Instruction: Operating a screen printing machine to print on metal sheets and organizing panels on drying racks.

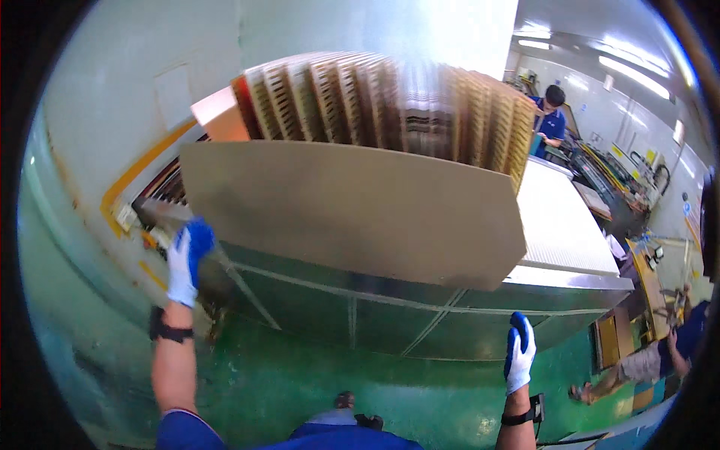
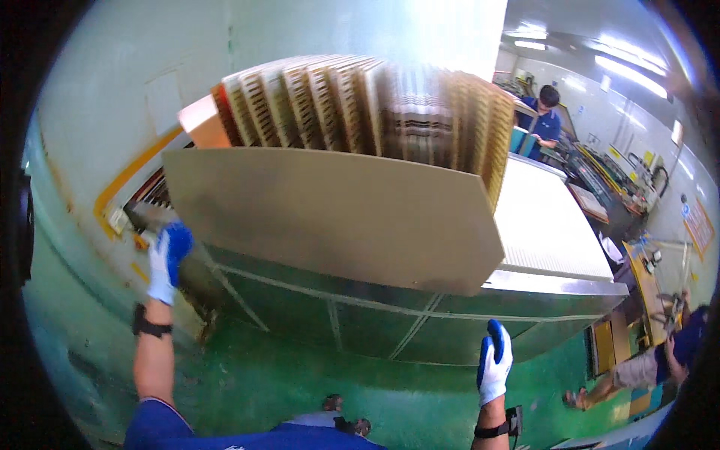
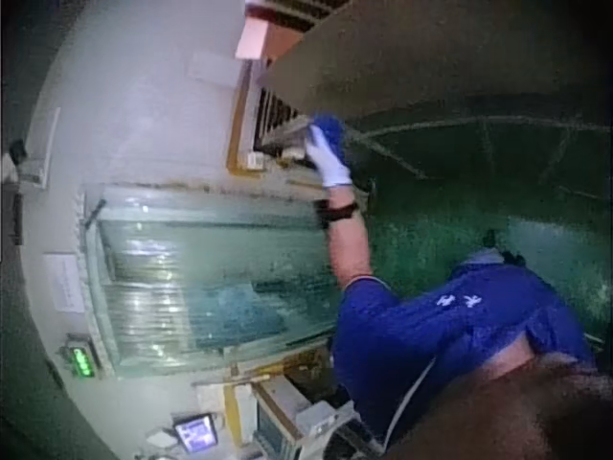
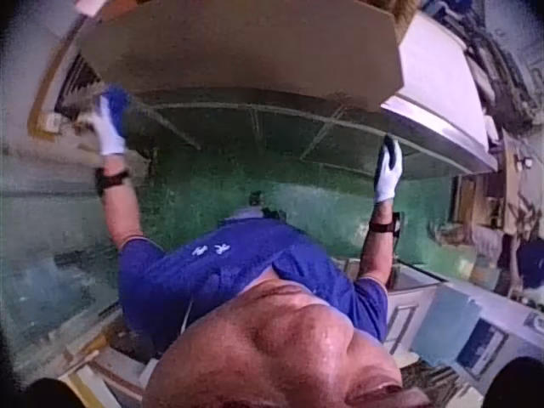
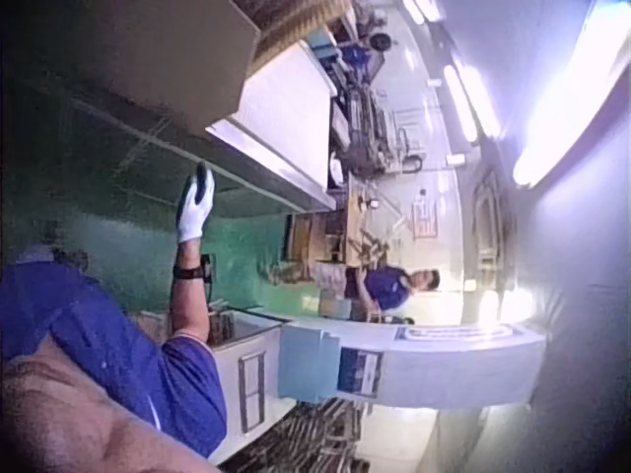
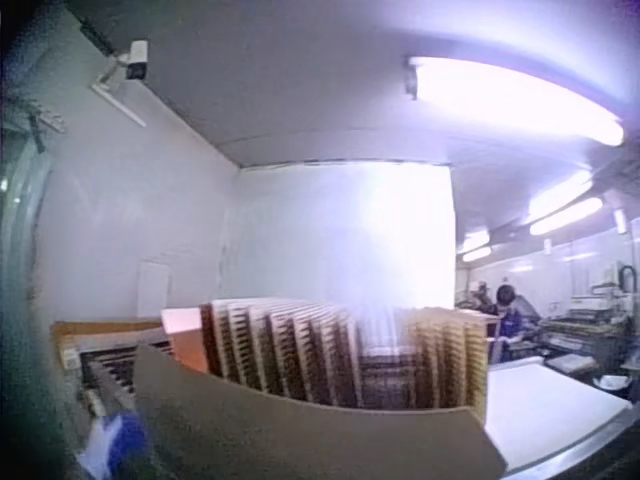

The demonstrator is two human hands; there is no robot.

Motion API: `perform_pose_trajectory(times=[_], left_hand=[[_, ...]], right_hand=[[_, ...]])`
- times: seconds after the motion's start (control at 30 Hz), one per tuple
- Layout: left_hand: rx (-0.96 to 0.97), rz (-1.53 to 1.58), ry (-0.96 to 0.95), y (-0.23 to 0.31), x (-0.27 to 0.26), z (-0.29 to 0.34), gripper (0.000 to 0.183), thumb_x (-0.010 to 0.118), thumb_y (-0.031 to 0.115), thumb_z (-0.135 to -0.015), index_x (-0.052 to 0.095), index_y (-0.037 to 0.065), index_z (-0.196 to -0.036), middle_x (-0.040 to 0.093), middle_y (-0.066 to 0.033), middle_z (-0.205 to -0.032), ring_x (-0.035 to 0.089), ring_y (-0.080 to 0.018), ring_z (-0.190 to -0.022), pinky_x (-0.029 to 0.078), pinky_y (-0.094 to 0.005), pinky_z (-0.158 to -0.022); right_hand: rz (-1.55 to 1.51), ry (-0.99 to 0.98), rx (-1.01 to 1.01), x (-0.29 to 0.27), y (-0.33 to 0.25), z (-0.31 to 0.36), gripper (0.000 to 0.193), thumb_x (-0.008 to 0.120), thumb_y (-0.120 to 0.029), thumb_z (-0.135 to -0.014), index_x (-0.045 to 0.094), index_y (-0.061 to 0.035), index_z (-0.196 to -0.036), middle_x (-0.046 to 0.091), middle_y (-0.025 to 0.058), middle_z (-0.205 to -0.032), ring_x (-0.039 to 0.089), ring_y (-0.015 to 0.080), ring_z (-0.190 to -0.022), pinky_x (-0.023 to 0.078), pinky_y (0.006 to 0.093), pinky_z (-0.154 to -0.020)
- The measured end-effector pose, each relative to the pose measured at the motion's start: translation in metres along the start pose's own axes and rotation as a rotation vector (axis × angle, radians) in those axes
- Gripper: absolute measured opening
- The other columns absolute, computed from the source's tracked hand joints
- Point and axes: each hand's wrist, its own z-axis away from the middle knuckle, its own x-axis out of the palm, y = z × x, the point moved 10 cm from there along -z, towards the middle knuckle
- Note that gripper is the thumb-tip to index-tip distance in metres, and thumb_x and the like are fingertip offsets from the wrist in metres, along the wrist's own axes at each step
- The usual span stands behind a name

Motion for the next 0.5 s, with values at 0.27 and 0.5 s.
perform_pose_trajectory(times=[0.27,0.5], left_hand=[[0.351,-0.248,-0.592,0.218,0.352,-0.099,0.042,0.044,0.031,-0.102,0.052,0.002,-0.132,0.064,-0.0083,-0.117,0.061,-0.0166,-0.108,0.047,-0.0308,-0.094],[0.497,-0.919,-0.735,0.199,0.599,-0.145,0.051,0.05,0.048,-0.097,0.063,0.001,-0.109,0.065,-0.0057,-0.094,0.058,-0.0128,-0.084,0.048,-0.0274,-0.078]], right_hand=[[0.061,0.069,-0.099,-0.064,-0.019,-0.072,0.037,0.052,-0.006,-0.094,0.052,0.0041,-0.129,0.057,0.0153,-0.128,0.054,0.024,-0.119,0.038,0.0356,-0.105],[0.218,0.06,-0.18,-0.128,0.0,-0.147,0.038,0.058,-0.009,-0.09,0.055,0.0022,-0.126,0.059,0.0174,-0.125,0.056,0.0284,-0.117,0.04,0.0375,-0.103]])
